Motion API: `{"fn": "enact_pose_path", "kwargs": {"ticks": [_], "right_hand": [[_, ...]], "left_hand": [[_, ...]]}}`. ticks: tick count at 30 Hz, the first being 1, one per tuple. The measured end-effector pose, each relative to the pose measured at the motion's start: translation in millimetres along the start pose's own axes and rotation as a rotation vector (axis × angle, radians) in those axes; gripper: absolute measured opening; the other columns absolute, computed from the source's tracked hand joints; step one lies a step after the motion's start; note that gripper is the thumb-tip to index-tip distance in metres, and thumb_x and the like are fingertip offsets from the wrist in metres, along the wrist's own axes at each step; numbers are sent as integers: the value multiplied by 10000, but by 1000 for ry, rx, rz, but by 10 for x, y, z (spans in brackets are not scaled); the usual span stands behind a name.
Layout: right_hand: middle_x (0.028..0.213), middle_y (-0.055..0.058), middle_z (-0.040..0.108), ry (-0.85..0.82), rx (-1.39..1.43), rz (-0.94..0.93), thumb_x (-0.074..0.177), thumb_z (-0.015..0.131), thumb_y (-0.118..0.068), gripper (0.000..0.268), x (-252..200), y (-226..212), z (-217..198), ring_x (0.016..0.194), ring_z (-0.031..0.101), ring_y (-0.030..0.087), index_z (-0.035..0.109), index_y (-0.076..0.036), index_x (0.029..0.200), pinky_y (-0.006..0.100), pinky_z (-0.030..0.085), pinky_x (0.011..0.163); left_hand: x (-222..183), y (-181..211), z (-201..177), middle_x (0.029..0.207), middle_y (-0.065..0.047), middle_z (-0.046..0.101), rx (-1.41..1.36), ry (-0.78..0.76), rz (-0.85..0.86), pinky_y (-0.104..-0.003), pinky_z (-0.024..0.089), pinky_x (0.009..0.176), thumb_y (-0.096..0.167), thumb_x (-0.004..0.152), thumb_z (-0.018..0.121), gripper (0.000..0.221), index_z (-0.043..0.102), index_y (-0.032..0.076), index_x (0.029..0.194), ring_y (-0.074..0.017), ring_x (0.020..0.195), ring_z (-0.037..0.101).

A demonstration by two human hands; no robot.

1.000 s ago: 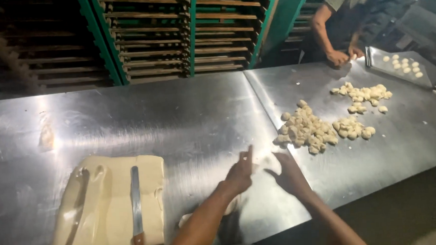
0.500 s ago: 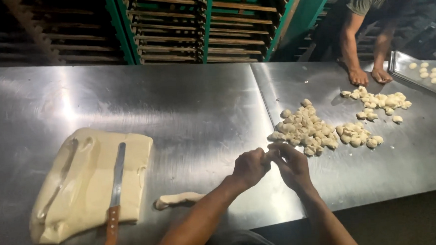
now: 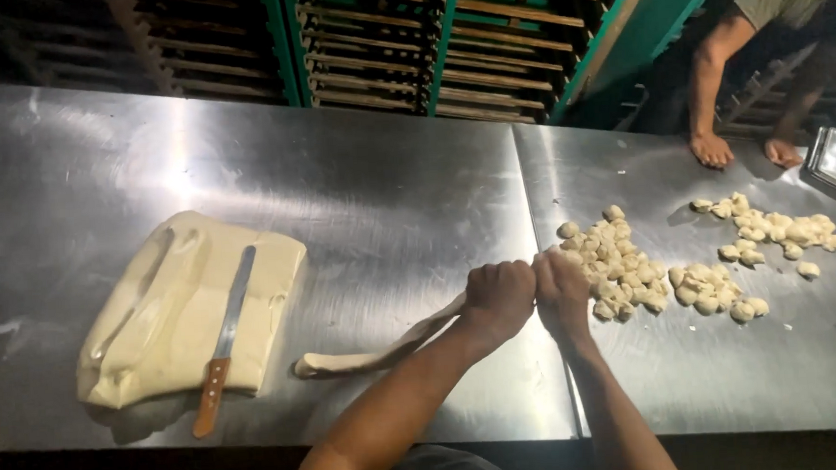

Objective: The person cuts and portions large sheets of bread dough into small uniform balls on a stainless steel work table.

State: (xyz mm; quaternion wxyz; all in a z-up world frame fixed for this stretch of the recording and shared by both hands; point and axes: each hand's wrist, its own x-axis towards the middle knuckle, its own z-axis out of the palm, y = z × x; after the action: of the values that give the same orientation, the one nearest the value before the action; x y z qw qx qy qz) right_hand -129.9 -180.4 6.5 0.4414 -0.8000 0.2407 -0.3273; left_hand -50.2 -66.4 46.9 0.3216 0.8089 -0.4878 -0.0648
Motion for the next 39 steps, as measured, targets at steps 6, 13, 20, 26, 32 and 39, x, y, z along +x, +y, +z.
{"fn": "enact_pose_path", "kwargs": {"ticks": [6,13,20,26,32,39], "right_hand": [[620,-40,455,-669,426,410,1035,528,-310,346,-662,347,243,504,396,84,682,-61,851,260,304,438],[943,191,666,-57,-569,-437,759,795,-167,359,-332,-519,333,849,650,347,742,-25,1084,424,533,716],[979,86,755,-86,-326,-61,906,717,-61,246,-692,-644,546,895,751,195,678,-84,1148,314,605,763],[956,134,704,103,-331,35,1008,585,-127,192,-846,-921,564,865,681,260,639,-13,1153,389,546,738],[906,140,632,360,-539,-49,1126,435,-225,304,-895,-828,137,790,663,267,625,-15,1018,403,514,719],[675,24,557,100,153,451,1048,543,-273,336,-1121,-412,71,579,463,136,628,-38,823,348,370,527]], "left_hand": [[53,-1583,729,981,-166,758,258,-207,-232,-457,609,754,108,892,650,153,783,85,965,-337,924,749],[-173,-1742,729,1537,-268,375,-130,-165,-17,-451,477,1059,-19,855,586,773,290,30,1567,-421,1281,527],[-574,-1384,-34,1209,-289,590,-620,-129,226,-479,534,921,302,949,650,471,538,-64,1222,-432,1104,640],[-582,-898,-265,805,-166,725,-325,-330,211,-500,582,720,484,1018,534,461,690,65,904,-379,797,739],[-349,-65,-570,815,-179,740,-247,-413,388,-476,602,684,217,942,586,193,648,34,933,-355,763,757],[-27,-653,784,880,-138,764,98,-251,378,-466,591,715,213,877,635,172,776,115,875,-340,841,755]]}}
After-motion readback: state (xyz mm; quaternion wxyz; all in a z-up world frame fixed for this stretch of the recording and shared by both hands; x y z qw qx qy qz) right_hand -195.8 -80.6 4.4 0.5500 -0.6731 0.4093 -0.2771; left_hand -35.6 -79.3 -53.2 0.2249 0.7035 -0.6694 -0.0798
